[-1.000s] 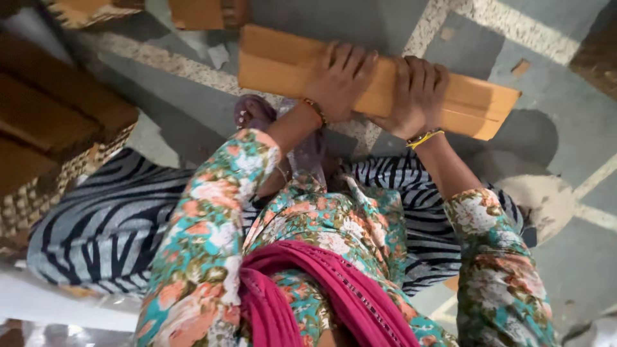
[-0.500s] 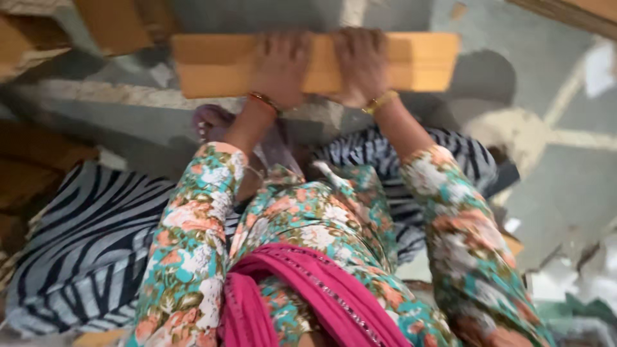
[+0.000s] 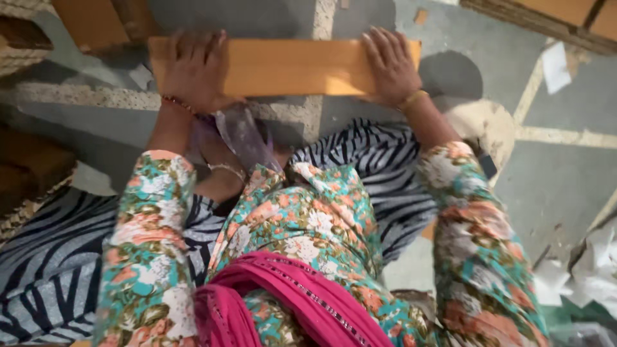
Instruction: The person sits on the floor and assembles flat-packed cardboard boxes by folding the side flaps and pressing the seams to form rectangular containers. They handle multiple boxes one at a time, folding and creasing the edges to secure the structure.
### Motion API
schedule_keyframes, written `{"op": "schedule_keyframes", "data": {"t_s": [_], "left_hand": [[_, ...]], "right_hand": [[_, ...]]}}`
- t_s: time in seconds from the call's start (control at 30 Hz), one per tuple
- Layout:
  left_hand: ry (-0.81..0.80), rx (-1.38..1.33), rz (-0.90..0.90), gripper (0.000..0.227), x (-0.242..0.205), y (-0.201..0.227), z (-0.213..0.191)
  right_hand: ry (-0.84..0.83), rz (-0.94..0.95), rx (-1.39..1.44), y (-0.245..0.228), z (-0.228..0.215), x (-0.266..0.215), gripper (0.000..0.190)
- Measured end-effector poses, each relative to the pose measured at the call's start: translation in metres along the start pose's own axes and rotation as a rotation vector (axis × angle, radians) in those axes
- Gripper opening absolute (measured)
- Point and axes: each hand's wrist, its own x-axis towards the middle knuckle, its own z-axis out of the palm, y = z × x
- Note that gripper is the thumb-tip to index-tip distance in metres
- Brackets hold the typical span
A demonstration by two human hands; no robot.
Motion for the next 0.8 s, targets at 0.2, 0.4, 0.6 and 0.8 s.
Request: {"op": "schedule_keyframes", "data": {"t_s": [0.2,0.4,0.6,0.8], "left_hand": [[-0.236,0.126,-0.071,0.133,0.008,-0.014,0.009],[-0.062,-0.117,-0.022,0.110,0.005,-0.016,-0.006],[0.164,-0.002,-0.126,0.069,-0.008,-0.015,0.003],[0.609,0.329,-0.907,0.049,-0.007,0.000,0.040]], "right_hand": [[-0.007,-0.013,-0.018,0.015,-0.001,0.000,0.113],[0.045,0.019,0.110,0.006,-0.022,0.012,0.100],[0.134,0.308,0.135,0.016,0.004,-0.008,0.046],[0.464,1.071,0.056,0.044,0.057,-0.015,0.037]]}}
